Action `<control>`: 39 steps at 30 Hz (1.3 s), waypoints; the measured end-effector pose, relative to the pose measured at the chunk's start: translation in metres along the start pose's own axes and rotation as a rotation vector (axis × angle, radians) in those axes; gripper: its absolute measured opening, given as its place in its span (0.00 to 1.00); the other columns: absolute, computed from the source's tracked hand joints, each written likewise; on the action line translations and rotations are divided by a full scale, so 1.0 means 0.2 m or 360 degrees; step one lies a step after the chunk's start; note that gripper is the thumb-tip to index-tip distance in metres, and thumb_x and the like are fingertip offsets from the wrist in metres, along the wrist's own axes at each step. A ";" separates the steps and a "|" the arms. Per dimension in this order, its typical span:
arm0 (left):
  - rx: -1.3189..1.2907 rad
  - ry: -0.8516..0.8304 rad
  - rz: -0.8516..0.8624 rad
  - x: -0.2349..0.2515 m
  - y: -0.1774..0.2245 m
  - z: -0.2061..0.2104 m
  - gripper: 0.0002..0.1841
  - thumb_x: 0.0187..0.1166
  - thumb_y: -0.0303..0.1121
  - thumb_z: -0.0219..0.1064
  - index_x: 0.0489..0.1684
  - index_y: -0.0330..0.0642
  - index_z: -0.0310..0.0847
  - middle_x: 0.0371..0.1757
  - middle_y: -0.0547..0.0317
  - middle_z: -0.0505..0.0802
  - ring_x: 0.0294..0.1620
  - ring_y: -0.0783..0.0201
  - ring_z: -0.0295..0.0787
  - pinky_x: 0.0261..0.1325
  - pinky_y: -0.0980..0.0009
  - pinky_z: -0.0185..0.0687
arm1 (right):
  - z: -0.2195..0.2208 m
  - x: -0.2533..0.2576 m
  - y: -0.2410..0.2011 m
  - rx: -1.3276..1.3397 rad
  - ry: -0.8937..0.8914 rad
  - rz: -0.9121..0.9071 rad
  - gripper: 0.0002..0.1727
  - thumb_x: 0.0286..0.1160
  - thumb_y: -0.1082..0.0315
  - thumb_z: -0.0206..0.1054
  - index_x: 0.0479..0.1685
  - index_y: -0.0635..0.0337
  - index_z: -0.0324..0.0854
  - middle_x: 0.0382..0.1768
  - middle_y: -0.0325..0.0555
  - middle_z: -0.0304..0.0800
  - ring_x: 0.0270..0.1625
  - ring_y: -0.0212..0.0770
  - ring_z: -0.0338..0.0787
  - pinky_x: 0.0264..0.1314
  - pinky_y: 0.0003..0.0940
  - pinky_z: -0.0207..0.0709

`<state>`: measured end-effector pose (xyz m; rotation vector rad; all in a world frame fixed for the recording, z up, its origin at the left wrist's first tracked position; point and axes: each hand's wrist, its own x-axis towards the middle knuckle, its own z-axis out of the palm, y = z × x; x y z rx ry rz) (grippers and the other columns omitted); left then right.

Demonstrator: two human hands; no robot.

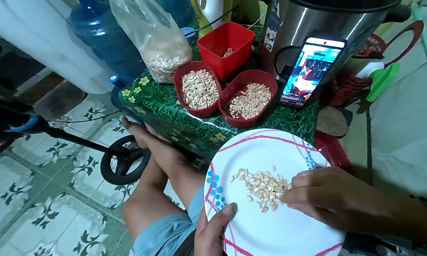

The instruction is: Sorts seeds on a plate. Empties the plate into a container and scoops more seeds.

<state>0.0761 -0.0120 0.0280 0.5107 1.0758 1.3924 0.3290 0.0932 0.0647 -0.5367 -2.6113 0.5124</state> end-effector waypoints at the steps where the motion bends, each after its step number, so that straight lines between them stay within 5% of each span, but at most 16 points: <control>1: 0.0000 0.0001 -0.0001 0.00 0.00 0.00 0.14 0.79 0.22 0.52 0.59 0.41 0.73 0.40 0.61 0.97 0.40 0.69 0.97 0.47 0.69 0.94 | 0.00 0.00 0.00 0.0005 0.0001 0.0000 0.14 0.86 0.63 0.56 0.44 0.51 0.89 0.25 0.38 0.81 0.28 0.35 0.81 0.27 0.29 0.72; 29: -0.0027 0.0029 -0.0042 -0.01 -0.01 0.01 0.14 0.79 0.23 0.52 0.59 0.40 0.73 0.39 0.59 0.97 0.39 0.68 0.97 0.46 0.68 0.94 | 0.00 0.00 0.00 0.0014 0.0022 -0.0022 0.11 0.85 0.64 0.57 0.39 0.51 0.86 0.24 0.38 0.79 0.26 0.34 0.80 0.24 0.29 0.70; 39: -0.0020 0.0031 -0.0037 -0.01 -0.01 0.01 0.14 0.79 0.23 0.52 0.59 0.40 0.73 0.40 0.59 0.97 0.39 0.68 0.97 0.46 0.69 0.94 | -0.02 0.01 0.00 0.0006 0.0054 0.0127 0.11 0.87 0.60 0.56 0.44 0.51 0.83 0.37 0.40 0.85 0.41 0.35 0.85 0.39 0.28 0.79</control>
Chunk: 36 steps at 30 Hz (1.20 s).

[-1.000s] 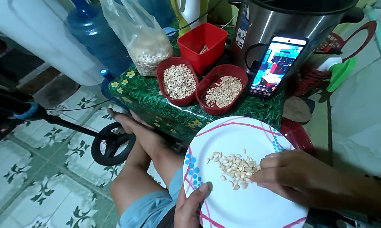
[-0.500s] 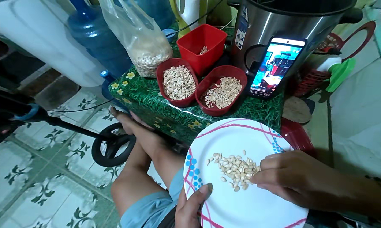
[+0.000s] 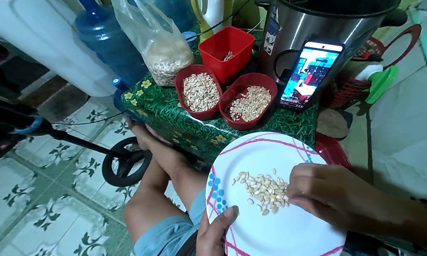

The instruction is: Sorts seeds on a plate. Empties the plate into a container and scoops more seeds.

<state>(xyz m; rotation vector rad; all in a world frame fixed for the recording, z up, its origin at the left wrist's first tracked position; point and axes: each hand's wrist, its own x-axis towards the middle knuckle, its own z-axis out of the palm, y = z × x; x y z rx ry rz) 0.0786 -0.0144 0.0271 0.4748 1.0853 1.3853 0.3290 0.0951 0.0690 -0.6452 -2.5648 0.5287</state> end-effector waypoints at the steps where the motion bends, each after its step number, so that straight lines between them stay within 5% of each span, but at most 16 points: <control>1: -0.0002 0.0005 -0.0001 0.00 0.00 0.00 0.14 0.79 0.22 0.52 0.59 0.40 0.73 0.40 0.59 0.97 0.39 0.68 0.97 0.46 0.68 0.95 | 0.00 0.00 0.00 -0.0008 -0.0002 0.0014 0.10 0.87 0.59 0.57 0.47 0.50 0.84 0.37 0.40 0.85 0.41 0.35 0.85 0.40 0.27 0.78; 5: -0.0013 -0.0009 0.0009 0.00 0.00 0.00 0.14 0.79 0.22 0.52 0.59 0.40 0.73 0.40 0.59 0.97 0.39 0.68 0.97 0.46 0.68 0.95 | 0.00 0.00 -0.01 -0.0027 0.0022 0.0016 0.12 0.86 0.58 0.59 0.54 0.49 0.86 0.37 0.40 0.84 0.40 0.36 0.85 0.39 0.28 0.78; 17: -0.0008 -0.0017 0.0013 0.00 0.00 -0.01 0.14 0.79 0.22 0.52 0.58 0.40 0.74 0.40 0.58 0.97 0.39 0.67 0.97 0.46 0.68 0.95 | -0.03 0.00 -0.01 0.0017 -0.0040 0.0017 0.14 0.87 0.55 0.58 0.37 0.50 0.84 0.35 0.38 0.83 0.39 0.32 0.83 0.36 0.25 0.75; 24: -0.0025 -0.0034 0.0011 0.00 0.00 -0.01 0.14 0.79 0.22 0.52 0.59 0.39 0.73 0.40 0.58 0.97 0.39 0.68 0.97 0.46 0.68 0.95 | 0.01 0.00 -0.01 -0.0144 -0.0076 -0.0046 0.21 0.85 0.48 0.60 0.68 0.46 0.83 0.38 0.42 0.82 0.37 0.39 0.83 0.31 0.31 0.75; 27: -0.0024 -0.0045 -0.0002 0.00 0.00 0.00 0.14 0.79 0.22 0.52 0.60 0.40 0.72 0.40 0.59 0.97 0.40 0.68 0.97 0.47 0.68 0.95 | 0.02 0.01 -0.02 -0.0288 -0.0165 -0.0029 0.28 0.79 0.42 0.62 0.73 0.44 0.81 0.38 0.41 0.81 0.35 0.40 0.83 0.27 0.32 0.74; 30: -0.0022 -0.0095 -0.0002 0.00 0.00 0.00 0.14 0.79 0.22 0.53 0.61 0.40 0.72 0.41 0.59 0.97 0.41 0.68 0.97 0.48 0.68 0.94 | 0.01 0.01 -0.03 -0.0341 -0.0237 -0.0017 0.26 0.78 0.43 0.62 0.69 0.44 0.85 0.37 0.41 0.81 0.33 0.41 0.83 0.23 0.33 0.72; 36: -0.0007 -0.0127 -0.0013 0.00 0.00 0.00 0.14 0.80 0.23 0.54 0.61 0.40 0.73 0.42 0.58 0.97 0.42 0.67 0.97 0.49 0.67 0.94 | 0.01 0.00 -0.01 -0.0301 -0.0185 -0.0055 0.11 0.86 0.61 0.56 0.43 0.51 0.85 0.34 0.42 0.82 0.32 0.41 0.84 0.23 0.34 0.75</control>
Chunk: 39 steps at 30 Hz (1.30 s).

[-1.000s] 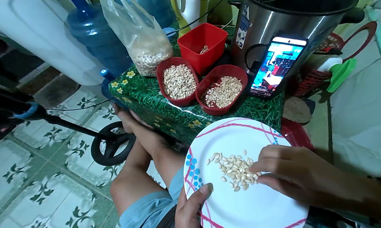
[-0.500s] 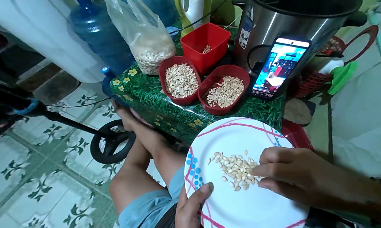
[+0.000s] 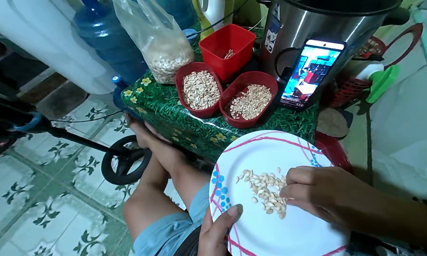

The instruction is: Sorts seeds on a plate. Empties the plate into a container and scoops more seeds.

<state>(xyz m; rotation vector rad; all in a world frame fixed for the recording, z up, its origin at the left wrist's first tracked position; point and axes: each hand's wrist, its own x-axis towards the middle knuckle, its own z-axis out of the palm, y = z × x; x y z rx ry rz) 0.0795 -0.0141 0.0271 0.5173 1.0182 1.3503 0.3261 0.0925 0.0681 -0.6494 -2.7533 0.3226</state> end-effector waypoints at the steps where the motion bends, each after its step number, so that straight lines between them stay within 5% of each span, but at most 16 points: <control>1: 0.0002 0.0008 0.0001 0.00 0.00 0.00 0.14 0.79 0.23 0.54 0.60 0.40 0.73 0.41 0.58 0.98 0.41 0.66 0.97 0.49 0.67 0.94 | 0.00 0.00 0.00 0.0013 0.0006 -0.0002 0.11 0.86 0.62 0.56 0.42 0.51 0.84 0.34 0.42 0.82 0.32 0.41 0.84 0.24 0.34 0.74; 15: 0.0023 0.0087 0.0042 0.01 -0.01 -0.02 0.13 0.78 0.24 0.55 0.59 0.41 0.74 0.40 0.60 0.97 0.40 0.68 0.97 0.47 0.68 0.94 | -0.04 -0.01 0.04 0.0349 0.0204 0.0185 0.14 0.89 0.62 0.56 0.49 0.53 0.90 0.40 0.41 0.90 0.42 0.32 0.88 0.44 0.27 0.81; 30: 0.0014 0.0144 0.0052 0.01 -0.01 -0.02 0.13 0.79 0.24 0.54 0.59 0.41 0.73 0.39 0.61 0.97 0.39 0.69 0.97 0.46 0.69 0.94 | -0.04 0.00 0.06 0.0220 0.0236 0.0336 0.18 0.84 0.66 0.55 0.57 0.49 0.92 0.44 0.38 0.89 0.42 0.28 0.86 0.42 0.22 0.81; 39: 0.0018 0.0094 0.0143 0.01 -0.03 -0.04 0.14 0.92 0.33 0.43 0.62 0.43 0.74 0.45 0.66 0.97 0.48 0.72 0.95 0.55 0.71 0.92 | -0.05 0.00 0.08 0.0170 0.0251 0.0357 0.17 0.85 0.63 0.57 0.54 0.49 0.94 0.40 0.35 0.88 0.40 0.25 0.85 0.40 0.20 0.80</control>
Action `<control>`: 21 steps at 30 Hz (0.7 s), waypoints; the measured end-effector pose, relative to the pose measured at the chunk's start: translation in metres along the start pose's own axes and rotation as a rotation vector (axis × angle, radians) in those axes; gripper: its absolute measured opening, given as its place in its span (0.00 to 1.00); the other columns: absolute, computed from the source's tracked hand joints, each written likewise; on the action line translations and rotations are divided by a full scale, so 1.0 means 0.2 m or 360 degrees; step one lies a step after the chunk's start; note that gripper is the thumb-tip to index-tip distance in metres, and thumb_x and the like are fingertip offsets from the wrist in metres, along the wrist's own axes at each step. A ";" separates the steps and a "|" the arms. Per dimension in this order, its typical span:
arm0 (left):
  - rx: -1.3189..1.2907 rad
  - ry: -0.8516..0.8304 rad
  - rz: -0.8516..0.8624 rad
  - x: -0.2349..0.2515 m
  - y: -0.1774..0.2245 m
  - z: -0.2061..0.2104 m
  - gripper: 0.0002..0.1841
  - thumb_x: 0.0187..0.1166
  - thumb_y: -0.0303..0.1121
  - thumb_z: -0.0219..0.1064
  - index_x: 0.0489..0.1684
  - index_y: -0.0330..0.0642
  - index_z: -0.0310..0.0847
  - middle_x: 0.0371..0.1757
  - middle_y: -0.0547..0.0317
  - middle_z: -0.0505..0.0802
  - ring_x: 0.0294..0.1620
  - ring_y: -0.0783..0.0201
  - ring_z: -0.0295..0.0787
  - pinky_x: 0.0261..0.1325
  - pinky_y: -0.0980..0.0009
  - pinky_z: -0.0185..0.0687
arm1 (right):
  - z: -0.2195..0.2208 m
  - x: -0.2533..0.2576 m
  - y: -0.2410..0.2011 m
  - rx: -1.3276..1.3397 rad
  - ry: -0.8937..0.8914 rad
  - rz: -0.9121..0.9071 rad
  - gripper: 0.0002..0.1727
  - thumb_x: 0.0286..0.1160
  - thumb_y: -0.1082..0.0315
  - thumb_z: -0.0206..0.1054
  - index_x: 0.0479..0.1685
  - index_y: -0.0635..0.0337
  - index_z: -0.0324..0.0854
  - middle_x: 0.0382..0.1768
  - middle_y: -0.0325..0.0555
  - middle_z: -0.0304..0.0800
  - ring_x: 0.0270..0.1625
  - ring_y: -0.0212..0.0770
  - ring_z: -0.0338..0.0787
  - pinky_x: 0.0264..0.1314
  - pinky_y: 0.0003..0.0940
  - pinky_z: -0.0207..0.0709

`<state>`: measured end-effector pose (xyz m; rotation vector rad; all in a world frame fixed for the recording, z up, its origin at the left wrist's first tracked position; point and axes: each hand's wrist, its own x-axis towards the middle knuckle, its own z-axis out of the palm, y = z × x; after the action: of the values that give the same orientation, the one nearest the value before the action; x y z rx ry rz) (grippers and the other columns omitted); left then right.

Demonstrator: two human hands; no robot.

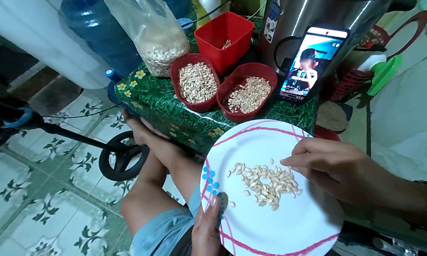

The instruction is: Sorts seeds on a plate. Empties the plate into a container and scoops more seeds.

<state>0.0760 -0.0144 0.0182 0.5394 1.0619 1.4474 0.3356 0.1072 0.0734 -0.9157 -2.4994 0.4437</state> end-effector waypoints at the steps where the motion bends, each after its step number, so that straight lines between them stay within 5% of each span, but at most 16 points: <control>1: -0.0005 -0.0005 0.0014 0.00 0.00 0.00 0.16 0.93 0.34 0.41 0.61 0.43 0.75 0.45 0.65 0.97 0.48 0.72 0.95 0.56 0.71 0.92 | 0.00 0.00 0.00 -0.0003 -0.0004 -0.0002 0.17 0.85 0.63 0.57 0.54 0.49 0.94 0.40 0.35 0.88 0.40 0.26 0.85 0.40 0.21 0.80; 12: -0.0056 -0.0062 0.0061 0.02 -0.02 -0.02 0.20 0.94 0.46 0.46 0.65 0.44 0.76 0.50 0.63 0.96 0.53 0.71 0.94 0.60 0.69 0.90 | 0.00 -0.01 -0.02 -0.0034 -0.0190 -0.0236 0.21 0.75 0.68 0.55 0.53 0.41 0.94 0.43 0.39 0.88 0.40 0.36 0.83 0.35 0.31 0.76; 21: -0.0058 -0.0029 0.0047 0.01 -0.01 -0.02 0.19 0.94 0.45 0.46 0.64 0.45 0.77 0.50 0.64 0.96 0.53 0.71 0.94 0.59 0.69 0.91 | -0.03 0.00 -0.01 -0.0178 -0.0035 -0.0026 0.19 0.79 0.66 0.55 0.53 0.46 0.94 0.43 0.36 0.88 0.46 0.33 0.86 0.42 0.29 0.82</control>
<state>0.0731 -0.0133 0.0138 0.5429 1.0149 1.4821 0.3378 0.1067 0.0788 -0.9364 -2.5718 0.3128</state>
